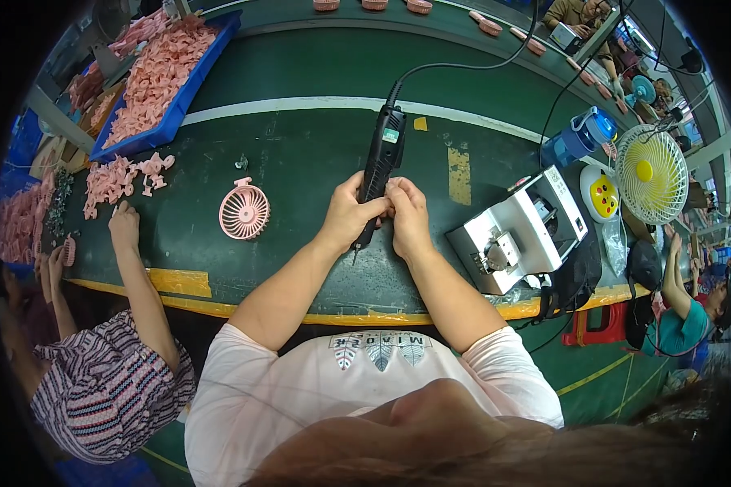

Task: The person assembles small fan covers by aligning the components by hand, fastening them with an electric screwdriver, and placing the assembled fan covers onto the conveyor belt.

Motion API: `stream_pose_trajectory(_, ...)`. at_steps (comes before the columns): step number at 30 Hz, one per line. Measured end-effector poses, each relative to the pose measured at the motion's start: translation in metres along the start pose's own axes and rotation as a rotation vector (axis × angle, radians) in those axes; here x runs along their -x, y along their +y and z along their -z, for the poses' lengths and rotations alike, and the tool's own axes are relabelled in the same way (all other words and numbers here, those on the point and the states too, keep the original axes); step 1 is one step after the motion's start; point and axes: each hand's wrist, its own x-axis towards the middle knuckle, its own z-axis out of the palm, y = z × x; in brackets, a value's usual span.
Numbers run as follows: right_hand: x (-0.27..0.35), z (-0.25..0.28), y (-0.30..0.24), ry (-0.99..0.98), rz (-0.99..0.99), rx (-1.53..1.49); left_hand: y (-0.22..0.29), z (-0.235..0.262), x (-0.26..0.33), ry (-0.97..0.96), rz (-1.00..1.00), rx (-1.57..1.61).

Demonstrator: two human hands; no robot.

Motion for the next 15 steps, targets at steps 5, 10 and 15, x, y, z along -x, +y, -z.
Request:
stream_pose_trajectory(5, -0.0005, 0.0005, -0.0012, -0.009, -0.021, -0.015, 0.0026, -0.0013, 0.0009, 0.014, -0.004, -0.039)
stream_pose_trajectory(10, -0.0008, -0.0006, -0.0032, -0.005, -0.036, -0.052, -0.0015, -0.0008, -0.0014, 0.049, -0.033, -0.109)
stream_pose_trajectory(15, 0.001, -0.0024, -0.0071, 0.0, -0.053, -0.072, -0.0028, -0.0022, -0.0006, 0.152, -0.141, -0.335)
